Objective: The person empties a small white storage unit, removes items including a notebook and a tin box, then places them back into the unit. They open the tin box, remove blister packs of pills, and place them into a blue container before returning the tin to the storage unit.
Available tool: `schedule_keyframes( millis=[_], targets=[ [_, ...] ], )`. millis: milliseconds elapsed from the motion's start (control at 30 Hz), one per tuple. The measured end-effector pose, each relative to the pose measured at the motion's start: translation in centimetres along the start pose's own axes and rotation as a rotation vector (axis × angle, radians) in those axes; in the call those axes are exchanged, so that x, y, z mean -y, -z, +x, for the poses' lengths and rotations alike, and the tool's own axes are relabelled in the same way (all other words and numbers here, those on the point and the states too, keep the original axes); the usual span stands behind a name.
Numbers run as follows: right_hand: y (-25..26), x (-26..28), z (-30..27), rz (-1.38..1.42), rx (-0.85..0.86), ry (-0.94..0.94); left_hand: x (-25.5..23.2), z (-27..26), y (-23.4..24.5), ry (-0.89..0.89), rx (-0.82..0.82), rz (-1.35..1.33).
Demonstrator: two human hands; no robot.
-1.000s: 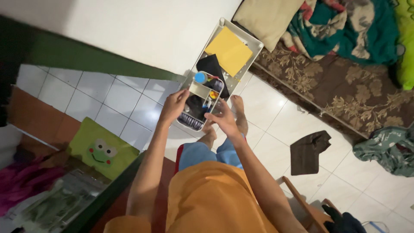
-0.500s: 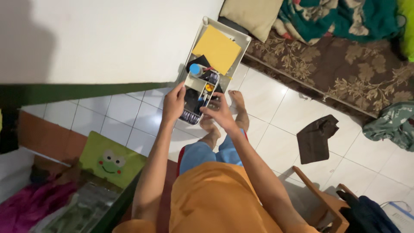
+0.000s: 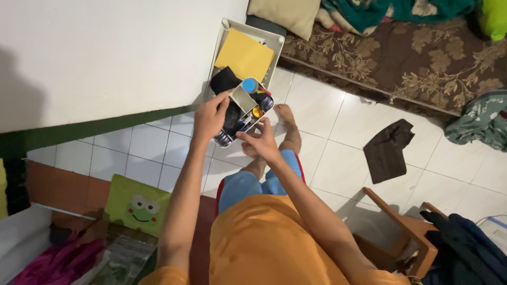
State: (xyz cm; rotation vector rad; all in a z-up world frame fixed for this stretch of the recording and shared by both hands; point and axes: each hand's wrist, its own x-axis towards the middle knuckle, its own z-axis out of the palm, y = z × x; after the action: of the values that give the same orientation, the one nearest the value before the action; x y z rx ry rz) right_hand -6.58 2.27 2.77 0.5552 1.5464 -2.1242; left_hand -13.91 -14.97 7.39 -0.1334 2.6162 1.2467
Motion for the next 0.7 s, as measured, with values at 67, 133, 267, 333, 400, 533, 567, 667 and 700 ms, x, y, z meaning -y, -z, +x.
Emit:
schedule_keyframes(
  millis=[67,133,267,333,400,533,567,667,700],
  targets=[
    [0.0,-0.2,0.0,-0.014,-0.015,-0.026,0.0,0.5,-0.3,0.059,0.042,0.031],
    [0.2,-0.2,0.3,-0.043,-0.015,-0.034,0.2,0.8,-0.5,0.1,0.058,0.059],
    [0.4,-0.5,1.0,-0.079,-0.035,-0.105,1.1,0.9,-0.8,-0.172,-0.039,-0.023],
    [0.4,-1.0,1.4,-0.146,-0.072,-0.161,1.4,1.1,-0.8,-0.14,-0.037,0.019],
    [0.5,-1.6,1.5,-0.133,-0.04,-0.088,1.5,1.1,-0.8,-0.107,-0.03,0.011],
    [1.0,-3.0,2.2,-0.057,0.026,-0.006,1.6,0.3,-0.8,0.026,-0.014,0.075],
    [1.1,-3.3,2.6,-0.09,0.024,0.004,1.8,0.0,-0.8,0.023,-0.055,0.062],
    [1.4,-4.2,3.2,-0.155,0.068,0.075,2.8,-1.9,-0.9,0.056,-0.16,0.027],
    [1.4,-4.3,3.5,-0.151,0.119,0.135,3.3,-2.3,-0.8,0.088,-0.189,0.02]
  ],
)
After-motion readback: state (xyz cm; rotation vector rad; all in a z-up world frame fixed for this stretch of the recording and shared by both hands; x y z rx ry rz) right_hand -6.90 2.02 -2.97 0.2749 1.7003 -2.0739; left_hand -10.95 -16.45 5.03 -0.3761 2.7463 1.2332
